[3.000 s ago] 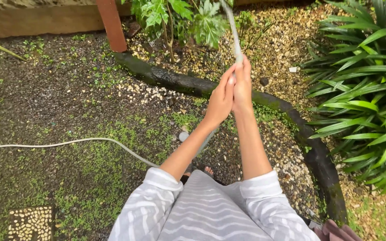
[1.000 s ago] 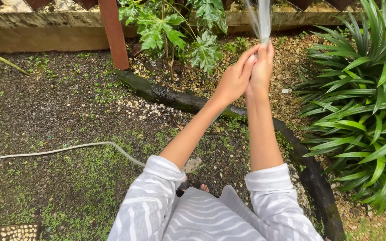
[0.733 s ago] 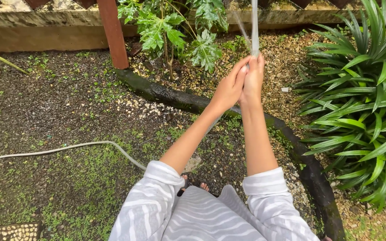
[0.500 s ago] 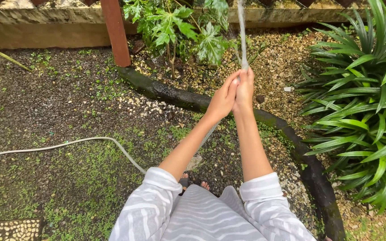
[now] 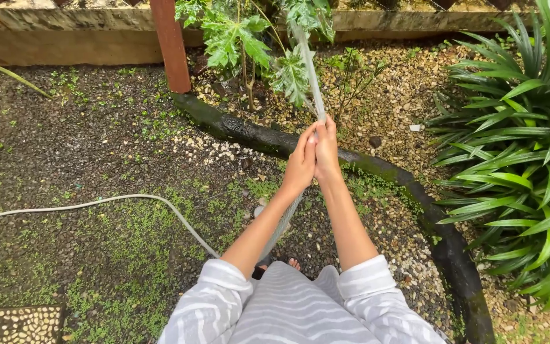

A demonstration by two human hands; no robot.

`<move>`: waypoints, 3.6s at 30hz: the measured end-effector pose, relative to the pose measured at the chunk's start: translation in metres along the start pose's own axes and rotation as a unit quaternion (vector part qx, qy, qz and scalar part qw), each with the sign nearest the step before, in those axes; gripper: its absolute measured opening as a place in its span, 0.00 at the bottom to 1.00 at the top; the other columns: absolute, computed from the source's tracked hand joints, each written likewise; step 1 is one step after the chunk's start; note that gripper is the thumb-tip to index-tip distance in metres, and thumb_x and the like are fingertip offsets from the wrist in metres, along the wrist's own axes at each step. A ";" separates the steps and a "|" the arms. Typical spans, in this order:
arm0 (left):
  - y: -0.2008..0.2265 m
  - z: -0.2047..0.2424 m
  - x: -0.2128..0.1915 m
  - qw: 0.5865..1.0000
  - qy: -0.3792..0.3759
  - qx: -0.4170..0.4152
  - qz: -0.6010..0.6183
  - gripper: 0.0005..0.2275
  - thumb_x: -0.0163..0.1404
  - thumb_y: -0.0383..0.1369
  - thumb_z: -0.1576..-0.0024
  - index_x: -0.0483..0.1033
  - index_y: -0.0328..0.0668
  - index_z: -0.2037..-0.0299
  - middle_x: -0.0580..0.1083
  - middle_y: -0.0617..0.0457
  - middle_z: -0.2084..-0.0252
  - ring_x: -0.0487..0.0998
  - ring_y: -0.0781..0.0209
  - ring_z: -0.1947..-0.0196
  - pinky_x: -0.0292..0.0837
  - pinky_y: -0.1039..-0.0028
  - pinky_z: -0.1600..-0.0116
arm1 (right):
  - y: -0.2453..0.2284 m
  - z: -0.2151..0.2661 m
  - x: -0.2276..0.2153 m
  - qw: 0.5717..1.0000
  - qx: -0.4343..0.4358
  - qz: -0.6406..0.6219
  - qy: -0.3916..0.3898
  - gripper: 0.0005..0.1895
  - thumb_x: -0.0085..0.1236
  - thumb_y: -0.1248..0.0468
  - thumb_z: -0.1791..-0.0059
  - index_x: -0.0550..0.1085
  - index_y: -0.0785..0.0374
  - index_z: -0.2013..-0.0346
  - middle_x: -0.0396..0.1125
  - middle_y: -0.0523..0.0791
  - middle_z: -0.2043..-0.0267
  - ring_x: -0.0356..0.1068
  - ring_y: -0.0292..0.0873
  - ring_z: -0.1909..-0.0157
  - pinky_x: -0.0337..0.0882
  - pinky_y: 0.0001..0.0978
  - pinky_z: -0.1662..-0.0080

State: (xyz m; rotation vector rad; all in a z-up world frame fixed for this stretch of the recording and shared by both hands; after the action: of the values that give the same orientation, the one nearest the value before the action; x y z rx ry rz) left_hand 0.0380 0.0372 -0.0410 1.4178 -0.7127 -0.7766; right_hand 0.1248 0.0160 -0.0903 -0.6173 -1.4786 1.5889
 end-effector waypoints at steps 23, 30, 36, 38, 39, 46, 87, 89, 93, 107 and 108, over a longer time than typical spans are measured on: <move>-0.039 -0.019 0.023 0.999 -0.031 -0.020 -0.019 0.21 0.27 0.44 0.31 0.55 0.59 0.28 0.73 0.23 0.47 0.79 0.27 0.56 0.80 0.51 0.61 | 0.015 -0.019 -0.031 1.000 -0.010 0.007 0.008 0.23 0.31 0.61 0.40 0.53 0.62 0.29 0.56 0.54 0.37 0.61 0.47 0.41 0.61 0.49 0.39; -0.146 -0.024 0.032 0.993 -0.036 -0.106 -0.028 0.20 0.29 0.41 0.31 0.57 0.55 0.29 0.77 0.26 0.58 0.78 0.51 0.81 0.73 0.76 0.83 | 0.020 0.007 -0.022 1.000 -0.013 0.000 0.007 0.24 0.32 0.61 0.40 0.53 0.62 0.29 0.57 0.53 0.39 0.61 0.45 0.44 0.61 0.46 0.41; -0.148 -0.013 0.047 0.991 -0.052 -0.124 -0.023 0.20 0.31 0.40 0.31 0.58 0.50 0.29 0.72 0.25 0.45 0.75 0.58 0.84 0.71 0.79 0.84 | 0.013 0.023 -0.028 1.000 -0.018 -0.002 0.003 0.24 0.33 0.60 0.40 0.53 0.62 0.29 0.57 0.52 0.42 0.60 0.44 0.47 0.62 0.44 0.44; -0.181 -0.013 0.059 0.988 -0.064 -0.139 -0.018 0.21 0.30 0.42 0.30 0.58 0.48 0.29 0.74 0.29 0.48 0.77 0.60 0.84 0.70 0.80 0.87 | 0.012 0.032 -0.030 1.000 -0.021 -0.003 0.001 0.25 0.33 0.60 0.40 0.53 0.62 0.29 0.58 0.51 0.43 0.60 0.43 0.48 0.62 0.42 0.46; -0.179 -0.009 0.059 0.988 -0.065 -0.140 -0.018 0.21 0.30 0.42 0.30 0.58 0.48 0.29 0.74 0.29 0.48 0.77 0.60 0.84 0.70 0.80 0.87 | 0.011 0.033 -0.030 1.000 -0.020 -0.003 0.002 0.25 0.33 0.60 0.40 0.53 0.62 0.29 0.58 0.51 0.43 0.60 0.43 0.48 0.62 0.42 0.46; -0.160 0.000 0.047 0.986 -0.063 -0.154 -0.021 0.21 0.29 0.41 0.31 0.59 0.47 0.29 0.74 0.27 0.48 0.78 0.55 0.78 0.74 0.77 0.83 | 0.001 0.039 -0.022 1.000 -0.027 -0.012 0.002 0.25 0.34 0.59 0.41 0.53 0.62 0.28 0.59 0.49 0.46 0.60 0.41 0.52 0.62 0.39 0.50; 0.128 -0.062 -0.026 0.984 0.039 0.172 0.002 0.22 0.30 0.42 0.33 0.54 0.50 0.29 0.76 0.46 0.43 0.62 0.73 0.81 0.58 0.81 0.79 | -0.182 -0.027 0.060 0.984 -0.146 -0.058 -0.084 0.31 0.40 0.56 0.43 0.51 0.62 0.27 0.63 0.40 0.62 0.58 0.29 0.72 0.64 0.20 0.70; 0.157 -0.069 -0.033 0.977 0.056 0.207 -0.021 0.21 0.28 0.45 0.32 0.54 0.56 0.30 0.79 0.48 0.49 0.65 0.73 0.81 0.63 0.80 0.75 | -0.220 -0.025 0.065 0.974 -0.201 -0.051 -0.092 0.28 0.43 0.55 0.43 0.58 0.58 0.29 0.62 0.38 0.64 0.56 0.28 0.72 0.61 0.21 0.69; 0.201 -0.080 -0.044 0.962 0.081 0.255 -0.055 0.20 0.26 0.50 0.32 0.54 0.66 0.31 0.84 0.50 0.60 0.70 0.73 0.81 0.70 0.79 0.70 | -0.254 -0.035 0.083 0.964 -0.208 -0.130 -0.102 0.17 0.56 0.59 0.47 0.71 0.59 0.44 0.64 0.40 0.65 0.56 0.32 0.73 0.63 0.27 0.71; 0.230 -0.098 -0.065 0.954 0.051 0.288 -0.061 0.22 0.32 0.50 0.40 0.72 0.45 0.72 0.55 0.61 0.86 0.50 0.72 0.85 0.43 0.75 0.77 | -0.249 -0.074 0.084 0.950 -0.286 -0.104 -0.061 0.29 0.50 0.53 0.44 0.56 0.57 0.31 0.58 0.48 0.33 0.62 0.45 0.35 0.65 0.37 0.36; 0.214 -0.106 -0.062 0.954 0.050 0.288 -0.061 0.22 0.32 0.50 0.40 0.72 0.45 0.72 0.55 0.61 0.86 0.50 0.72 0.85 0.43 0.75 0.77 | -0.246 -0.075 0.083 0.951 -0.287 -0.103 -0.061 0.29 0.50 0.53 0.44 0.56 0.57 0.31 0.58 0.48 0.33 0.62 0.45 0.35 0.65 0.37 0.36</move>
State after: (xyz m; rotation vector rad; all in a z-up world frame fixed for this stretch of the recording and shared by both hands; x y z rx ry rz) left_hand 0.0983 0.1482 0.1706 2.0310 -0.8163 -0.6044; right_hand 0.2063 0.1095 0.1502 -0.6631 -2.0478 1.0430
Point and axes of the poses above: each hand's wrist, its own z-axis away from the middle knuckle, its own x-axis out of the palm, y = z × x, the point moved 7 cm from there along -z, towards the middle knuckle
